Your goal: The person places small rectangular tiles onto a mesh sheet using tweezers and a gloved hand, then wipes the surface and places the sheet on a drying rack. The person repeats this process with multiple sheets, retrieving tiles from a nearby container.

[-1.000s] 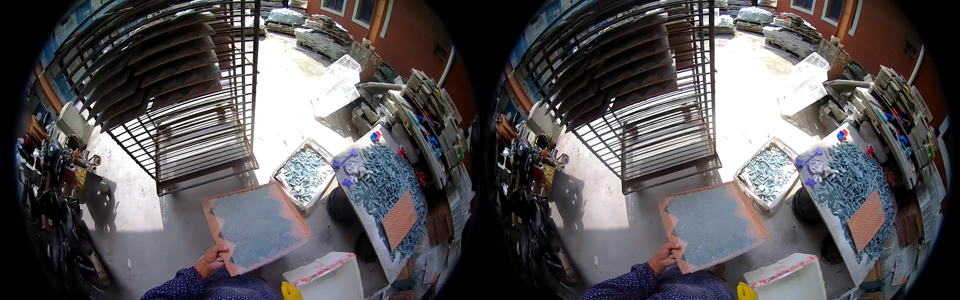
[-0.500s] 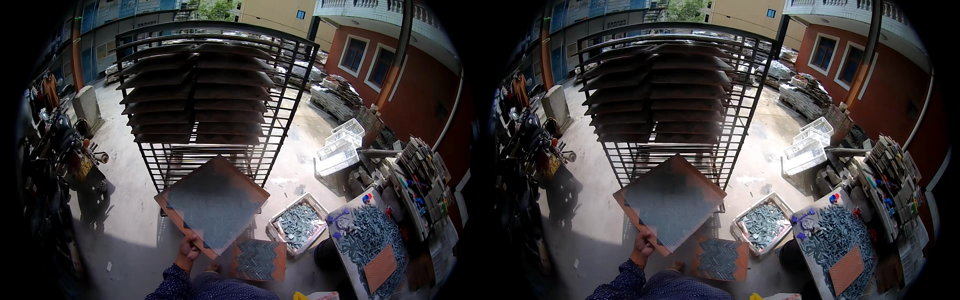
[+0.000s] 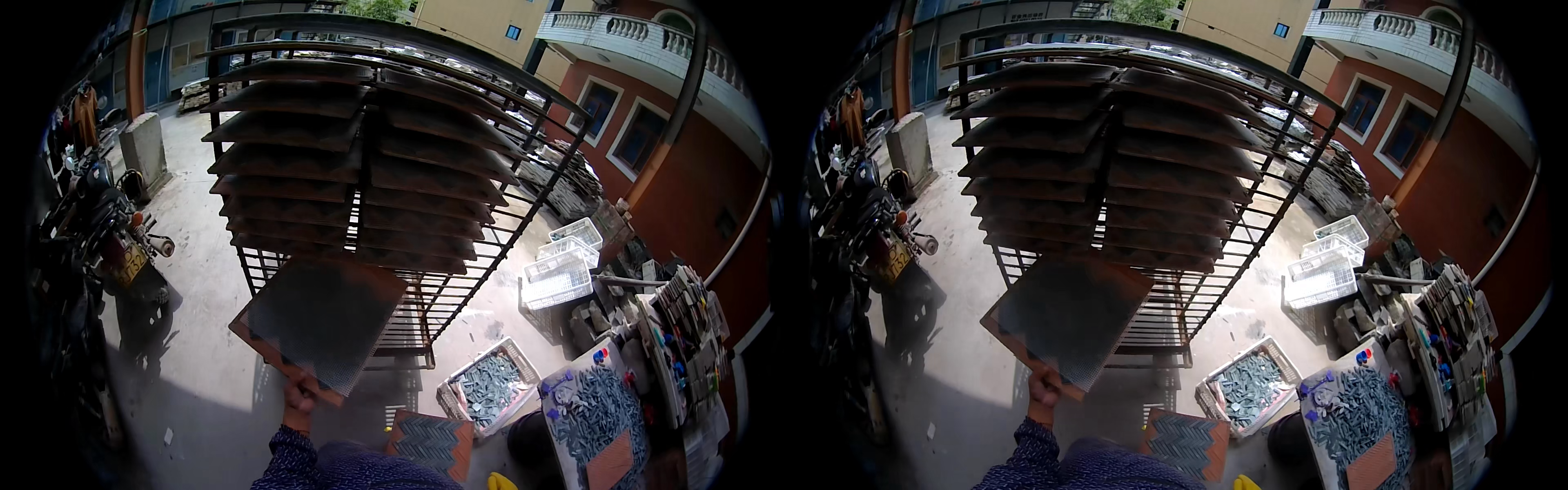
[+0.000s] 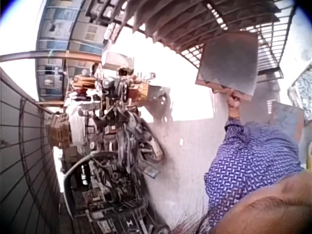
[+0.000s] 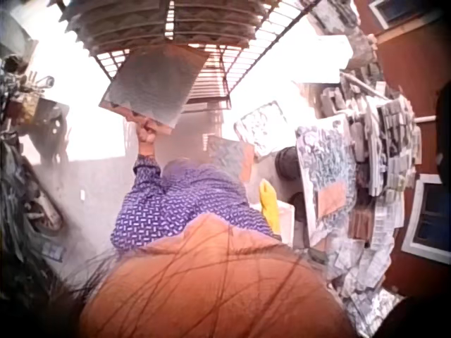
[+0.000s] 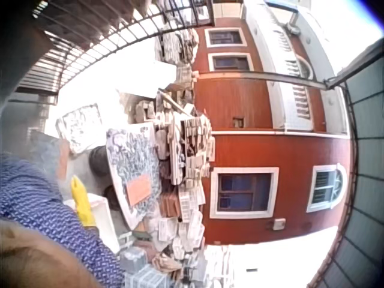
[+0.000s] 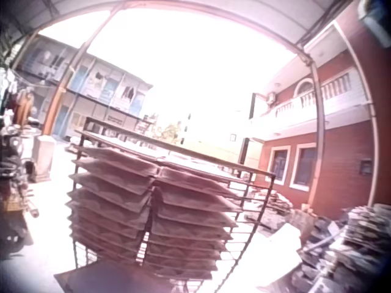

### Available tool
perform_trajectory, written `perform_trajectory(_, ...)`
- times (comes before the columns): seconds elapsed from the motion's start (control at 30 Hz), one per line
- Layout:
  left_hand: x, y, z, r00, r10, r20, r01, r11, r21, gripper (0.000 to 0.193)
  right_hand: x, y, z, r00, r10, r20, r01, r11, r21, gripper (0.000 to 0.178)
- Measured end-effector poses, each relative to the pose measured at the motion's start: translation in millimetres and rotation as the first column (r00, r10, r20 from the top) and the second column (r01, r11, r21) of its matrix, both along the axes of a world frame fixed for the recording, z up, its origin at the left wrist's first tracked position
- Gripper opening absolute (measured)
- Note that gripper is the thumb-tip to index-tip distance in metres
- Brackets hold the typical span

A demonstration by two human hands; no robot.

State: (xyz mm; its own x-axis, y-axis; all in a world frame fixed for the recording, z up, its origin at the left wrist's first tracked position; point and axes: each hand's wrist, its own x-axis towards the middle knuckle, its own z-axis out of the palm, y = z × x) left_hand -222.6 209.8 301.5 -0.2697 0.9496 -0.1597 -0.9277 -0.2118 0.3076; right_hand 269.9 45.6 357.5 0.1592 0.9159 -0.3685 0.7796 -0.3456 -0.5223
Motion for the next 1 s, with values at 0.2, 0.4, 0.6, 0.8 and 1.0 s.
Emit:
perform_trajectory(0.2,-33,48,1,0.993,0.112,0.046,-0.11,0.993,-0.037,0.015,-10,11,-4,1.0,-0.004,0.027,0.007,0.995,-0.104,0.048)
perform_trajectory(0.4,-61,92,-1,0.975,0.176,-0.137,-0.154,0.975,0.158,0.007,-70,36,47,0.997,-0.029,0.07,0.023,0.996,0.081,0.038)
perform_trajectory(0.6,-66,166,-2,0.964,0.241,-0.11,-0.236,0.97,0.056,0.007,-77,44,49,0.994,-0.064,0.086,0.06,0.997,0.047,0.038)
perform_trajectory(0.8,-87,227,-15,0.923,0.233,-0.306,-0.177,0.963,0.202,0.012,-75,41,37,0.991,-0.078,0.111,0.077,0.997,0.013,0.038)
perform_trajectory(1.0,-82,234,4,0.746,0.332,-0.577,-0.311,0.94,0.139,0.02,-98,38,83,0.947,0.314,0.066,-0.317,0.886,0.337,0.037)
